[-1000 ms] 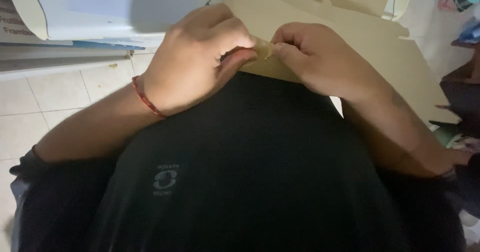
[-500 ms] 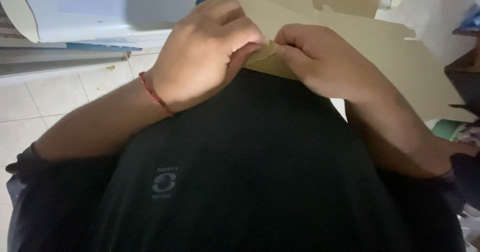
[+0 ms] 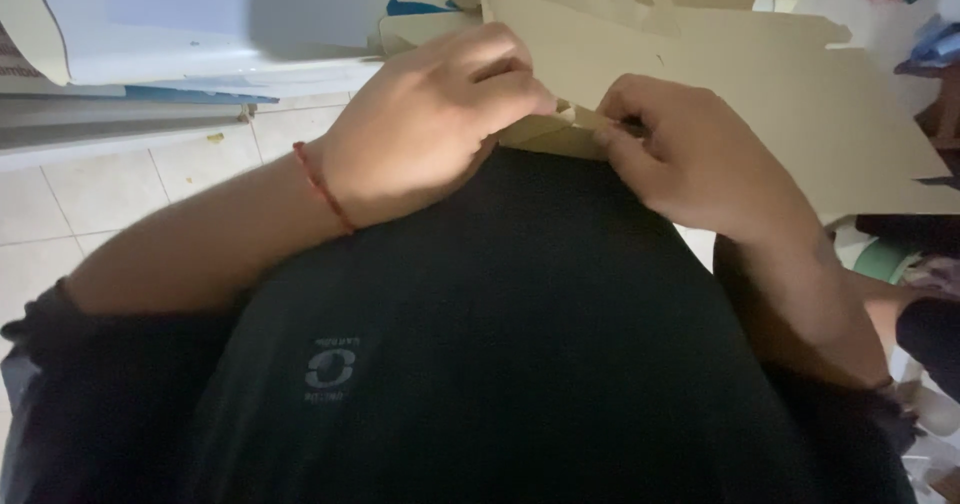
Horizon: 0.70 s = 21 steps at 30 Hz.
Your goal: The person assembles a flat cardboard box by folding and interlocking its flaps. They insert a white paper sheet into the box, then continue folding and securing the remaining flaps to complete the box structure.
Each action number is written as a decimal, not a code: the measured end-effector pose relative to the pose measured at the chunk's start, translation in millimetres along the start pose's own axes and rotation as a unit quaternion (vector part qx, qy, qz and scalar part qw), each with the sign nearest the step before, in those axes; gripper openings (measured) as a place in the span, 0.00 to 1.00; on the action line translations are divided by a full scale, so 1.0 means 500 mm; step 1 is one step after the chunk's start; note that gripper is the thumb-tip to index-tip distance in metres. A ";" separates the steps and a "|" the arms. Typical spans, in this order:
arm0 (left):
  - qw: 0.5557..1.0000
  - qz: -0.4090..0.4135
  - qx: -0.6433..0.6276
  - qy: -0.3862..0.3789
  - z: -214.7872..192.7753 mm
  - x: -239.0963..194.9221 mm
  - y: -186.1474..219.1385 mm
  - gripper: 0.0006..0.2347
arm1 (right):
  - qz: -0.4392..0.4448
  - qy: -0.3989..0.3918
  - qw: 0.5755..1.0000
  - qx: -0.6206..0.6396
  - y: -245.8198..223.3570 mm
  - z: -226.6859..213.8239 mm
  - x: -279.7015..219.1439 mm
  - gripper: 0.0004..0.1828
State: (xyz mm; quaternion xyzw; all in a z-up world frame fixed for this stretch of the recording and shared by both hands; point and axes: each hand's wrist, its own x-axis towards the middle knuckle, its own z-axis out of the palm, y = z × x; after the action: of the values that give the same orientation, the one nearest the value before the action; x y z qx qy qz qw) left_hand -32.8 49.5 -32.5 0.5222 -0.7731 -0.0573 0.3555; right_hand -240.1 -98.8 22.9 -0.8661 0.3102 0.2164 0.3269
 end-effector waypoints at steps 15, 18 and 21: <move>0.998 -0.022 -0.041 -0.050 0.020 0.038 0.017 0.03 | -0.093 0.065 0.993 0.042 0.041 0.040 0.014 0.04; 0.998 -0.035 -0.036 -0.024 0.018 0.035 0.017 0.05 | -0.094 0.067 0.991 0.065 0.028 0.029 -0.001 0.03; 0.994 -0.071 -0.079 -0.017 0.007 0.028 0.008 0.05 | -0.088 0.089 0.991 0.050 0.029 0.035 -0.008 0.07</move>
State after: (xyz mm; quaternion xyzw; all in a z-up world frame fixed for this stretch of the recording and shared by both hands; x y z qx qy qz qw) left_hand -40.7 38.3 -26.4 0.5449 -0.7332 -0.1519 0.3774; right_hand -256.0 -93.3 6.8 -0.8882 0.2715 0.0934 0.3587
